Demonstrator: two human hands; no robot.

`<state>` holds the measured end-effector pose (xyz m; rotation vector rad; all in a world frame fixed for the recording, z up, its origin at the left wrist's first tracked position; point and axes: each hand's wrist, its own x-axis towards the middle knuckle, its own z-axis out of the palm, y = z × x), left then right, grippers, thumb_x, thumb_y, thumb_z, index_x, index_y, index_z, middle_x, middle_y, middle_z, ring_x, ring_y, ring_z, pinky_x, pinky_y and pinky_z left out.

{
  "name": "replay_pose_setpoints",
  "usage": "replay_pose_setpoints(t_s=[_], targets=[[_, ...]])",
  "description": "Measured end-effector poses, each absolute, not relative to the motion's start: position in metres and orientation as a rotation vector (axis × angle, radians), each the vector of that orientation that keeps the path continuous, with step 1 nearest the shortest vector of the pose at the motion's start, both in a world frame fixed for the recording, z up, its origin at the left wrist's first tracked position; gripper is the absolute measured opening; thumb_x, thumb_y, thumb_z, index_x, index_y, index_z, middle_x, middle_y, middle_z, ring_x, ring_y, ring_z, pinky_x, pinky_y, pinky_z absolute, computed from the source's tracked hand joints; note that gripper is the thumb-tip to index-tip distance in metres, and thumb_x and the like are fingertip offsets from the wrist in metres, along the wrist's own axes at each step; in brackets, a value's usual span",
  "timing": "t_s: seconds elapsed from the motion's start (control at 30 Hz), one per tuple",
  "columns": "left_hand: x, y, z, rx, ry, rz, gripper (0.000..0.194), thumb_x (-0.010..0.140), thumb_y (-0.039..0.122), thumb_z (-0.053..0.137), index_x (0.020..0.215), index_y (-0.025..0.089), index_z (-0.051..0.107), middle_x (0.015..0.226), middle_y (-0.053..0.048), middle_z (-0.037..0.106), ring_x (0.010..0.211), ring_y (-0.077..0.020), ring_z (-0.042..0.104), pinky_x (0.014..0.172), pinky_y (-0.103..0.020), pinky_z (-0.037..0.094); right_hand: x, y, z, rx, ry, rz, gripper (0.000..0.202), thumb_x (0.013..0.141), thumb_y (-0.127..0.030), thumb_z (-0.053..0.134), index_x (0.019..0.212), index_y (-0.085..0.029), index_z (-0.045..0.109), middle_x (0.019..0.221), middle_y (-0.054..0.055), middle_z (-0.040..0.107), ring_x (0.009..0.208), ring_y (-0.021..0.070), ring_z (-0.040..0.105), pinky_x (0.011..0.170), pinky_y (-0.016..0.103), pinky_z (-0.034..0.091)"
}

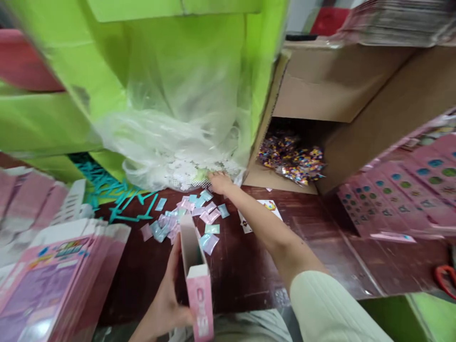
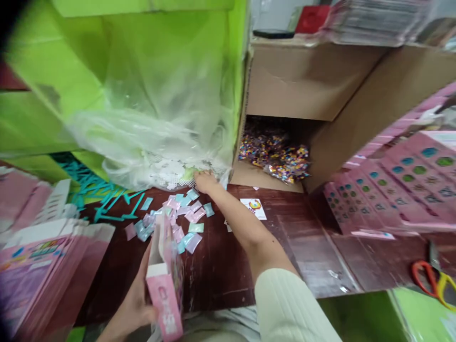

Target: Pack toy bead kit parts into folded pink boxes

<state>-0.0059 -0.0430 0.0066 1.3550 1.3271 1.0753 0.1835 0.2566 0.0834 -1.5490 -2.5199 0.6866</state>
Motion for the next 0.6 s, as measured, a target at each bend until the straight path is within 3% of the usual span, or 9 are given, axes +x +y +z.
replay_pose_setpoints(t_s=[0.1,0.17,0.23,0.27,0.33,0.47,0.53,0.6], targets=[[-0.016,-0.037,-0.008,1.051,1.326,1.061,0.135,0.032,0.093,0.089,0.155,0.045,0.057,0.143,-0.009,0.072,0.138,-0.0507,0.063,0.112,-0.067,0.058,0.215,0.245,0.089,-1.438,-2.575,0.755,0.037,0.094,-0.019,0.070,0.130,-0.018,0.074,0.140,0.016,0.071,0.136,0.0336,0.061,0.122,0.051,0.038],[-0.026,-0.029,-0.014,0.968,1.460,1.021,0.098,0.046,0.083,0.094,0.132,0.041,0.076,0.130,-0.006,0.079,0.130,-0.0483,0.069,0.108,-0.064,0.062,0.271,0.228,0.095,-1.307,-2.615,0.850,0.024,0.097,-0.031,0.073,0.118,-0.021,0.079,0.129,0.011,0.075,0.121,0.0265,0.068,0.111,0.041,0.049],[-0.038,-0.019,-0.014,0.918,1.563,0.979,0.066,0.059,0.070,0.095,0.115,0.036,0.082,0.121,-0.004,0.082,0.123,-0.0454,0.073,0.103,-0.059,0.065,0.351,0.219,0.103,-1.217,-2.601,0.961,0.032,0.095,-0.051,0.076,0.111,-0.024,0.081,0.119,0.005,0.077,0.110,0.0216,0.071,0.100,0.034,0.055],[-0.042,-0.014,-0.013,0.888,1.590,0.969,0.060,0.061,0.066,0.094,0.111,0.034,0.083,0.119,-0.003,0.083,0.120,-0.0443,0.074,0.099,-0.056,0.067,0.393,0.221,0.108,-1.213,-2.478,1.024,0.042,0.094,-0.062,0.072,0.109,-0.023,0.081,0.117,0.006,0.077,0.108,0.0225,0.071,0.096,0.035,0.057],[-0.042,-0.003,-0.008,0.827,1.609,0.962,0.063,0.059,0.064,0.096,0.111,0.030,0.082,0.115,-0.004,0.084,0.114,-0.0429,0.077,0.088,-0.049,0.070,0.471,0.236,0.114,-1.509,-2.167,0.829,0.055,0.093,-0.074,0.064,0.101,-0.022,0.082,0.115,0.008,0.077,0.109,0.0253,0.071,0.092,0.036,0.058],[-0.010,0.009,0.006,0.803,1.588,1.050,0.076,0.060,0.064,0.096,0.119,0.021,0.077,0.110,-0.009,0.084,0.100,-0.0352,0.078,0.078,-0.036,0.068,0.550,0.289,0.107,-2.180,-1.832,0.339,0.052,0.093,-0.067,0.069,0.081,-0.018,0.076,0.089,0.011,0.076,0.091,0.0251,0.071,0.082,0.034,0.054],[0.013,0.011,0.012,0.819,1.555,1.101,0.073,0.066,0.063,0.095,0.122,0.020,0.074,0.110,-0.008,0.083,0.097,-0.0297,0.077,0.079,-0.031,0.066,0.553,0.306,0.097,-2.217,-1.844,0.265,0.052,0.095,-0.062,0.068,0.081,-0.013,0.076,0.083,0.015,0.075,0.086,0.0241,0.069,0.080,0.035,0.051],[0.029,0.011,0.017,0.858,1.510,1.124,0.068,0.070,0.058,0.095,0.122,0.020,0.073,0.108,-0.006,0.083,0.095,-0.0263,0.076,0.081,-0.029,0.065,0.547,0.306,0.088,-2.182,-1.887,0.135,0.057,0.098,-0.062,0.065,0.094,-0.006,0.077,0.089,0.022,0.075,0.087,0.0233,0.068,0.079,0.036,0.048]])
